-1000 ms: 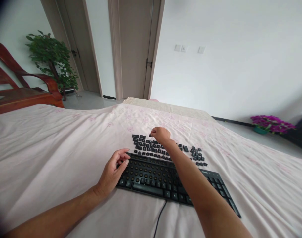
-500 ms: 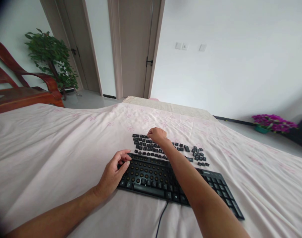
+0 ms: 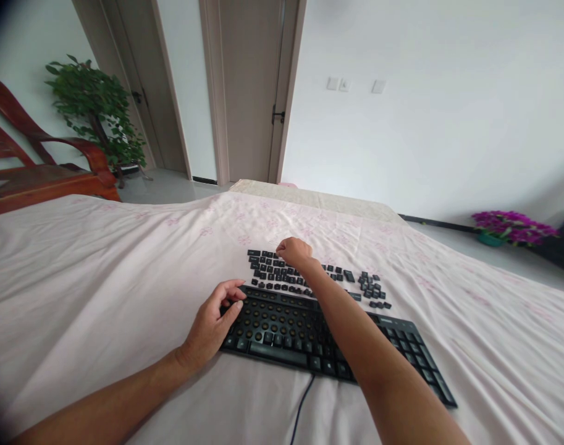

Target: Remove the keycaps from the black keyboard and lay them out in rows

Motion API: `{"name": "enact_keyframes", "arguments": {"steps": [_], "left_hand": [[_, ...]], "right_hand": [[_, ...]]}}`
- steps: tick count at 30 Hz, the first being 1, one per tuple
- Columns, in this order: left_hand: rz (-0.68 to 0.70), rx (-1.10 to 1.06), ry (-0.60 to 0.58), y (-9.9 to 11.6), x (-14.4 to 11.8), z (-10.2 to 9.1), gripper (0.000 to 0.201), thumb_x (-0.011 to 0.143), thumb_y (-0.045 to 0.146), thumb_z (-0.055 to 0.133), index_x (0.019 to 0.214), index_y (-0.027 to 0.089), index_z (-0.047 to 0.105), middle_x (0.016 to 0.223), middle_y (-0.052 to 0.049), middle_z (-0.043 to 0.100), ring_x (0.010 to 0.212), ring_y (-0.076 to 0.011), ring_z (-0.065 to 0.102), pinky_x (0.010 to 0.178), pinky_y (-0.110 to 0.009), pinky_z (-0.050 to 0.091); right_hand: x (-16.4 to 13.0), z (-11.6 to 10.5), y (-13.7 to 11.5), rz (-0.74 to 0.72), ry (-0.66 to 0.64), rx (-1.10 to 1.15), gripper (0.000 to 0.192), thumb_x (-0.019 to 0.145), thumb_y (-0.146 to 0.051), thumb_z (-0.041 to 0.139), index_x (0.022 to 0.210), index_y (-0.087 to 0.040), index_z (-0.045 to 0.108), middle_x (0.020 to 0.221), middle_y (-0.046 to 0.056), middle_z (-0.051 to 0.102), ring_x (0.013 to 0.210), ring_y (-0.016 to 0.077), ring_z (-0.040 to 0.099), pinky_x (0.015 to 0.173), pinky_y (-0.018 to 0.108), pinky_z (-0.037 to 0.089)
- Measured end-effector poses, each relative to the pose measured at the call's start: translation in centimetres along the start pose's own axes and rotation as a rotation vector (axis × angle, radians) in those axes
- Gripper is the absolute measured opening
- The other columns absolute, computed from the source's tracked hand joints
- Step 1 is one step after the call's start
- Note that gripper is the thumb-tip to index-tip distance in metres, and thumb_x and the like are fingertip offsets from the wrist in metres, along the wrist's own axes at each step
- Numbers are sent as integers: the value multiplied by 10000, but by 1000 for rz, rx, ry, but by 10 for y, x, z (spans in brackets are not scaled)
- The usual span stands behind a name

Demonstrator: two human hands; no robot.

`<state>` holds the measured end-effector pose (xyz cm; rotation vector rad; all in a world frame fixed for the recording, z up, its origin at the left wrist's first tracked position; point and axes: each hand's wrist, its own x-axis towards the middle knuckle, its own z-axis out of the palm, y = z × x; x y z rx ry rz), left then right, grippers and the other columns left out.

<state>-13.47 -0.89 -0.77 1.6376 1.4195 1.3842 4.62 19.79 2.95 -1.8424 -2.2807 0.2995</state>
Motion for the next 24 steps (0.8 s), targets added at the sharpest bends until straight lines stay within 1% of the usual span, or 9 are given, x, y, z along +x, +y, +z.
{"name": "enact_keyframes", "arguments": {"steps": [2, 4, 6, 8, 10, 12, 15, 18, 24], "left_hand": [[1, 3, 5, 0, 0, 0, 326, 890, 201, 493, 1212, 213, 543, 1002, -35, 652, 956, -175, 609, 884, -324, 439], [9, 12, 7, -1, 0, 0, 329, 889, 193, 490, 1213, 214, 545, 1002, -34, 654, 954, -172, 610, 884, -322, 444], [28, 35, 10, -1, -1, 0, 334, 891, 178, 482, 1216, 217, 545, 1014, -36, 653, 959, -169, 608, 892, -322, 447], [65, 82, 11, 1, -2, -1, 340, 881, 152, 483, 1206, 225, 554, 1025, -37, 653, 968, -171, 604, 903, -327, 448], [125, 161, -19, 5, -3, -2, 333, 857, 121, 501, 1159, 234, 587, 1026, -36, 658, 977, -183, 596, 916, -342, 443], [180, 250, -96, 11, -4, -2, 307, 823, 93, 534, 1075, 242, 629, 1018, -30, 668, 983, -200, 591, 915, -357, 440], [178, 320, -210, 19, -3, 0, 322, 769, 63, 583, 1026, 243, 656, 1015, -27, 681, 950, -212, 601, 877, -358, 456], [141, 320, -279, 23, -4, 4, 360, 747, 85, 627, 1065, 249, 668, 1011, -30, 680, 899, -208, 614, 833, -345, 474], [151, 285, -402, 21, -5, 9, 252, 767, 168, 665, 996, 264, 705, 969, -13, 694, 926, -213, 620, 832, -329, 468]], "right_hand": [[-4, -6, -1, 1, 27, 11, 226, 838, -413, 618, 913, -260, 767, 856, 44, 739, 813, 198, 654, 678, 257, 427], [-10, -15, -3, -17, 57, 49, 355, 919, -465, 497, 908, -227, 760, 871, 62, 737, 817, 193, 651, 692, 257, 430], [-22, -27, -5, -91, 86, 168, 482, 980, -468, 361, 903, -195, 751, 887, 72, 738, 796, 173, 651, 706, 249, 436], [-41, -40, -8, -223, 108, 324, 547, 1005, -459, 284, 913, -180, 745, 901, 70, 737, 787, 158, 651, 730, 241, 443], [-66, -51, -11, -345, 114, 378, 559, 1002, -481, 287, 885, -191, 751, 900, 56, 735, 835, 164, 650, 781, 245, 440], [-95, -57, -13, -361, 118, 410, 544, 979, -518, 340, 829, -197, 753, 842, 44, 725, 816, 170, 645, 773, 252, 441], [-134, -52, -14, -393, 80, 666, 553, 917, -610, 425, 815, -161, 732, 727, 50, 694, 695, 156, 619, 675, 249, 455], [-159, -37, -15, -442, -18, 886, 540, 841, -655, 537, 741, -153, 708, 659, 47, 674, 582, 133, 575, 569, 237, 446], [-174, -14, -19, -498, -136, 1047, 528, 839, -639, 563, 684, -155, 706, 628, 43, 672, 528, 111, 550, 528, 220, 447]]}}
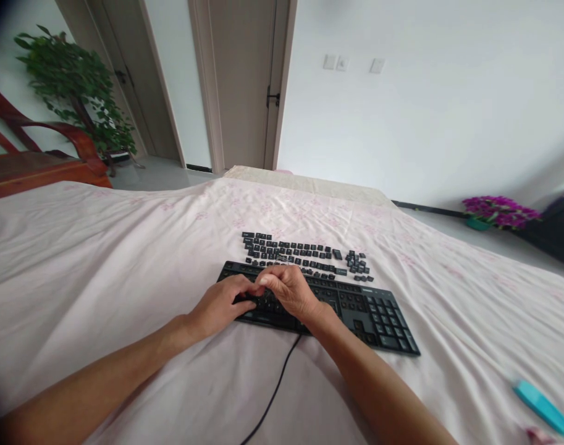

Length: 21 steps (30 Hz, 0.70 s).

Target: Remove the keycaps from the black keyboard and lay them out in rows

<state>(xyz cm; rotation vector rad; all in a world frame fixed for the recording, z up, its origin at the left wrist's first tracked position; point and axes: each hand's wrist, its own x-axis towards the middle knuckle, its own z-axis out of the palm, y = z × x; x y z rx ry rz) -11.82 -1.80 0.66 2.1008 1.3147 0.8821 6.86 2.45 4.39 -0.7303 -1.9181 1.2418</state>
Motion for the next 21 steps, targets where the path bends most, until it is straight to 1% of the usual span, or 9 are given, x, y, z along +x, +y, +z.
{"name": "enact_keyframes", "arguments": {"steps": [2, 5, 9, 12, 16, 18, 21], "left_hand": [[3, -2, -16, -1, -1, 0, 229, 765, 185, 678, 976, 268, 713, 962, -9, 694, 930, -216, 619, 821, -324, 464], [-11, 9, -17, -2, -1, -1, 185, 748, 217, 707, 921, 279, 727, 925, -2, 687, 890, -213, 614, 772, -312, 451], [-9, 51, -13, -3, 0, 1, 101, 745, 259, 722, 844, 276, 727, 873, 8, 666, 836, -200, 595, 740, -300, 419], [-2, 122, -30, -1, 1, 3, 46, 785, 301, 691, 798, 265, 715, 853, 7, 653, 818, -194, 584, 715, -294, 393], [-27, 157, -38, 4, 1, 4, 120, 826, 341, 640, 762, 255, 692, 818, 9, 648, 802, -184, 580, 686, -279, 379], [-47, 157, -26, 6, 2, 4, 127, 818, 355, 646, 758, 249, 681, 800, 11, 645, 794, -181, 581, 676, -274, 375], [-47, 162, -12, 6, 2, 6, 150, 807, 372, 661, 729, 245, 675, 775, 15, 636, 758, -172, 577, 649, -271, 356]], "right_hand": [[-1, 3, 3, 13, -9, 4, 538, 830, -653, 563, 676, -157, 702, 610, 36, 667, 521, 111, 552, 540, 223, 457], [-2, 5, 8, 32, -24, -11, 560, 824, -676, 548, 678, -155, 696, 627, 42, 671, 561, 125, 590, 571, 231, 473], [-5, 8, 13, 11, -37, -65, 563, 857, -665, 507, 705, -154, 686, 663, 53, 671, 609, 142, 620, 589, 238, 476], [-6, 12, 13, -71, -60, -201, 564, 919, -622, 433, 684, -168, 671, 649, 45, 662, 609, 136, 614, 612, 238, 468], [-6, 19, 14, -226, -114, -430, 555, 974, -552, 367, 664, -197, 660, 688, 33, 671, 652, 130, 608, 664, 237, 451], [-7, 21, 17, -243, -80, -453, 567, 986, -539, 343, 648, -196, 642, 664, 29, 659, 625, 125, 595, 647, 236, 443], [-11, 24, 22, -232, 29, -428, 584, 994, -535, 312, 620, -194, 604, 601, 25, 624, 576, 123, 571, 611, 238, 436]]}}
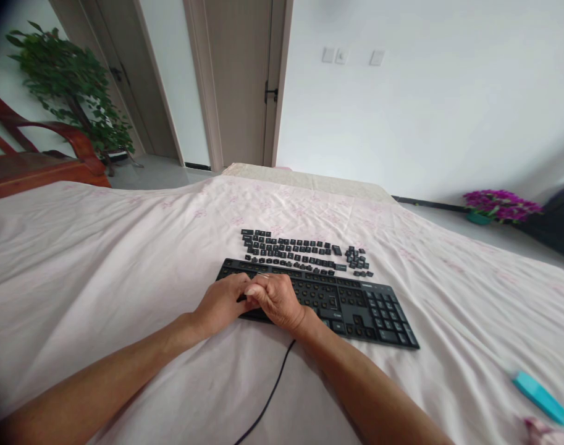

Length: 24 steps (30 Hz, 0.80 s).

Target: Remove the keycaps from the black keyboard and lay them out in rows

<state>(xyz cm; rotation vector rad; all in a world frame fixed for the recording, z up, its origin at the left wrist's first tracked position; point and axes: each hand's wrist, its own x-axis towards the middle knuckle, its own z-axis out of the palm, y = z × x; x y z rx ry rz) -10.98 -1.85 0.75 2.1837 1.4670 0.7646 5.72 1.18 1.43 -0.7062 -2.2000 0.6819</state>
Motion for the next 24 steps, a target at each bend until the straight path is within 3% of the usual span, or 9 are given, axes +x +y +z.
{"name": "enact_keyframes", "arguments": {"steps": [8, 14, 19, 24], "left_hand": [[20, -15, 12, 1, 1, 0, 202, 847, 364, 604, 700, 247, 678, 757, 14, 622, 711, -163, 574, 612, -276, 336], [-19, -65, 0, 2, 1, -3, 131, 798, 359, 643, 741, 242, 657, 788, 22, 649, 735, -165, 587, 626, -266, 359], [-122, -183, -25, 1, 2, -4, 96, 773, 336, 647, 794, 242, 643, 741, 56, 669, 671, -143, 588, 610, -255, 366], [-189, -280, 12, -3, 4, -2, 152, 802, 370, 609, 809, 219, 617, 732, 50, 659, 659, -135, 586, 597, -244, 377]], "right_hand": [[-9, 4, -1, -148, 134, -59, 564, 1012, -486, 245, 602, -212, 520, 547, 19, 564, 540, 130, 539, 580, 261, 412], [-11, 4, -3, -259, 196, -86, 550, 1018, -473, 238, 624, -216, 523, 559, 22, 580, 547, 134, 550, 581, 269, 419], [-7, -1, -12, -383, 164, -179, 585, 1016, -500, 233, 630, -205, 559, 580, 28, 614, 561, 136, 547, 597, 285, 417], [1, -16, -22, -345, 210, -225, 508, 1014, -483, 289, 827, -204, 670, 726, 50, 682, 746, 173, 601, 736, 320, 461]]}}
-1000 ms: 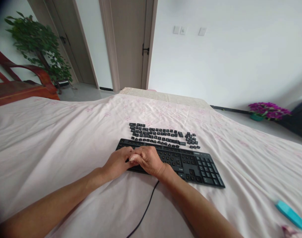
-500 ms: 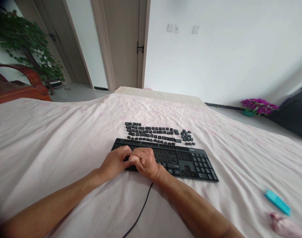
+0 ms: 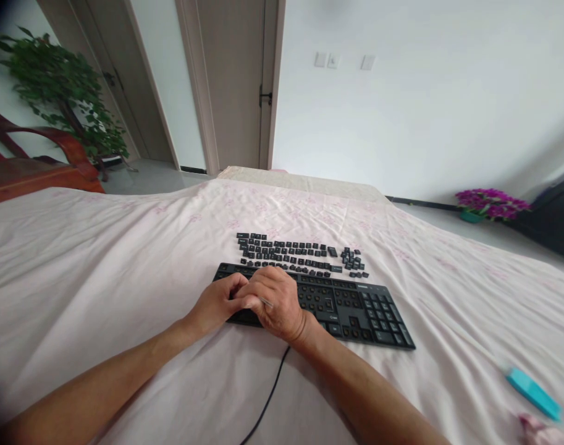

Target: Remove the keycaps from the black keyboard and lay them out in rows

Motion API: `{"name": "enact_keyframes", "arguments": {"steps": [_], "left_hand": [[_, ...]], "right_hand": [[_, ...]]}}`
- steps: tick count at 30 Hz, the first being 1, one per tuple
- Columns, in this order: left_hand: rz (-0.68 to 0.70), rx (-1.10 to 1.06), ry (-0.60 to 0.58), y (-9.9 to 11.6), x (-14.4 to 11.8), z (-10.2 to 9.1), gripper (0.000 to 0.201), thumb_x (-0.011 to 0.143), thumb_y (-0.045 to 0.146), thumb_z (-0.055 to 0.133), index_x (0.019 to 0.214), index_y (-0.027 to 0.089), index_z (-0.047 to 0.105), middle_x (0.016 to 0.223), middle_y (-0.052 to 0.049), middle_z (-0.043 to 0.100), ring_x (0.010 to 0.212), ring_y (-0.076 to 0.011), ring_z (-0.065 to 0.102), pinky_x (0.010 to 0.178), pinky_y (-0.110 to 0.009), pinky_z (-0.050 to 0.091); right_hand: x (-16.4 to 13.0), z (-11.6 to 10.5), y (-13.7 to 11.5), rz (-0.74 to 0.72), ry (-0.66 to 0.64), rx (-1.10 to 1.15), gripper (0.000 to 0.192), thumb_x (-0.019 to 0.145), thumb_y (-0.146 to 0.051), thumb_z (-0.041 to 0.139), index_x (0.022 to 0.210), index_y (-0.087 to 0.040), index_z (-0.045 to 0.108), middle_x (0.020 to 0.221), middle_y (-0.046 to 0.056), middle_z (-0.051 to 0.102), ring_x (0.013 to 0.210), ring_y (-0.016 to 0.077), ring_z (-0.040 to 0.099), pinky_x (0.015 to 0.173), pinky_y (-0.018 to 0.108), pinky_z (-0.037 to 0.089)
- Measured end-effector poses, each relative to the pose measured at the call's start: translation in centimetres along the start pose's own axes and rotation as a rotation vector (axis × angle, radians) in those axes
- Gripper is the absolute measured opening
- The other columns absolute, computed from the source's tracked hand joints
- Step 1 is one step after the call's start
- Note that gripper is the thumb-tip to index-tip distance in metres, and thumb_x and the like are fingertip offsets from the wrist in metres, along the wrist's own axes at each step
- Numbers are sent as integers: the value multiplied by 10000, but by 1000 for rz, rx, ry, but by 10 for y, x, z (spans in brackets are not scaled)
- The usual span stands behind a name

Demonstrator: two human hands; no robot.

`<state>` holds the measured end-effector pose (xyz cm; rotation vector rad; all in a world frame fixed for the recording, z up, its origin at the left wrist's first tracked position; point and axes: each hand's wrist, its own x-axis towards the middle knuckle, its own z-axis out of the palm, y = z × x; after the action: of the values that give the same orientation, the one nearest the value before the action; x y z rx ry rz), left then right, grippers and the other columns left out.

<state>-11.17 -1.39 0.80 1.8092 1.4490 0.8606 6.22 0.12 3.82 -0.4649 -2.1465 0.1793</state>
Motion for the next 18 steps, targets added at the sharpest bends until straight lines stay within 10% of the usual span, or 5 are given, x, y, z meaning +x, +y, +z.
{"name": "enact_keyframes", "arguments": {"steps": [6, 18], "left_hand": [[2, -210, 51, -8, 1, 3, 220, 783, 282, 660, 969, 206, 570, 751, 38, 642, 692, -134, 600, 658, -244, 427], [17, -496, 145, -7, -1, 4, 282, 791, 253, 679, 1005, 187, 508, 751, 33, 609, 699, -121, 593, 646, -231, 450]], "right_hand": [[4, -10, 7, 237, -16, 7, 301, 1014, -287, 365, 1058, -200, 650, 895, 45, 700, 792, 140, 642, 725, 258, 483], [6, -1, 11, 668, -332, -50, 133, 861, -282, 604, 784, -224, 696, 742, -17, 696, 691, 140, 628, 627, 226, 405]]}}
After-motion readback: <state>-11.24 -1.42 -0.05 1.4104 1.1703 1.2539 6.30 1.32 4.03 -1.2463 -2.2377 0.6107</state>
